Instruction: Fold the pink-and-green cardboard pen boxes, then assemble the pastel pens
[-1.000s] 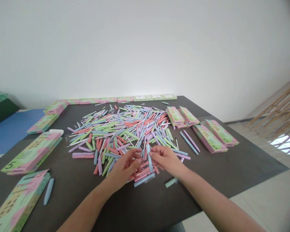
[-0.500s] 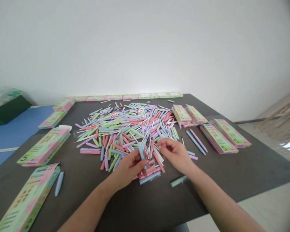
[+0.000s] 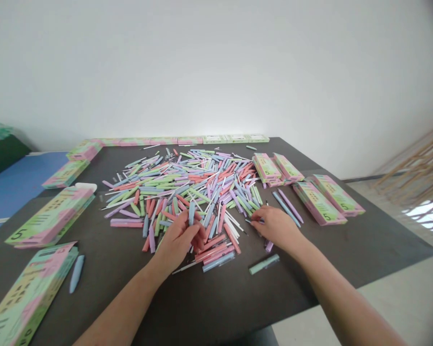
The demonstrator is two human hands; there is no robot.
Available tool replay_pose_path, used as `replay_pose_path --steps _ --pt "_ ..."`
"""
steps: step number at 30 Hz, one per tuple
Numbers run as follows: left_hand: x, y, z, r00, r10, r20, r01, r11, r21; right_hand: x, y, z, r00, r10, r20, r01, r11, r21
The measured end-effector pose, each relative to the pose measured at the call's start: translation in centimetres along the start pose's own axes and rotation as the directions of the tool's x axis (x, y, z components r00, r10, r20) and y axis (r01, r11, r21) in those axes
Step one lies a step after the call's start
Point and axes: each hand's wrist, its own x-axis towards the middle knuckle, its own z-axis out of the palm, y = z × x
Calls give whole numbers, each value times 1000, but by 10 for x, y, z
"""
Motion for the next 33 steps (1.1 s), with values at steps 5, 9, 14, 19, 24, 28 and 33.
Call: replay_pose_path --steps 5,9,14,19,24,28,33 --pt "3 -6 -3 1000 15 18 -16 999 40 7 -4 9 1000 2 10 -2 1000 -1" --pt "3 -14 -6 1000 5 19 -6 998 64 9 -2 7 1000 -13 -22 16 995 100" --pt "-3 -8 -1 1000 -5 11 4 992 125 1 -15 -1 999 -54 -4 44 772 634" --pt "-9 3 13 999 -19 51 14 995 104 -15 -55 10 973 -218 78 -45 153 987" --pt "-10 1 14 999 -46 -12 47 997 54 -19 -79 25 966 -250 66 -44 95 995" --pt "-9 0 13 997 -58 -47 60 998 32 -22 -83 29 967 -249 47 -37 44 998" --pt "-10 0 12 997 -69 36 70 998 -9 -26 -71 21 968 -249 3 52 214 975"
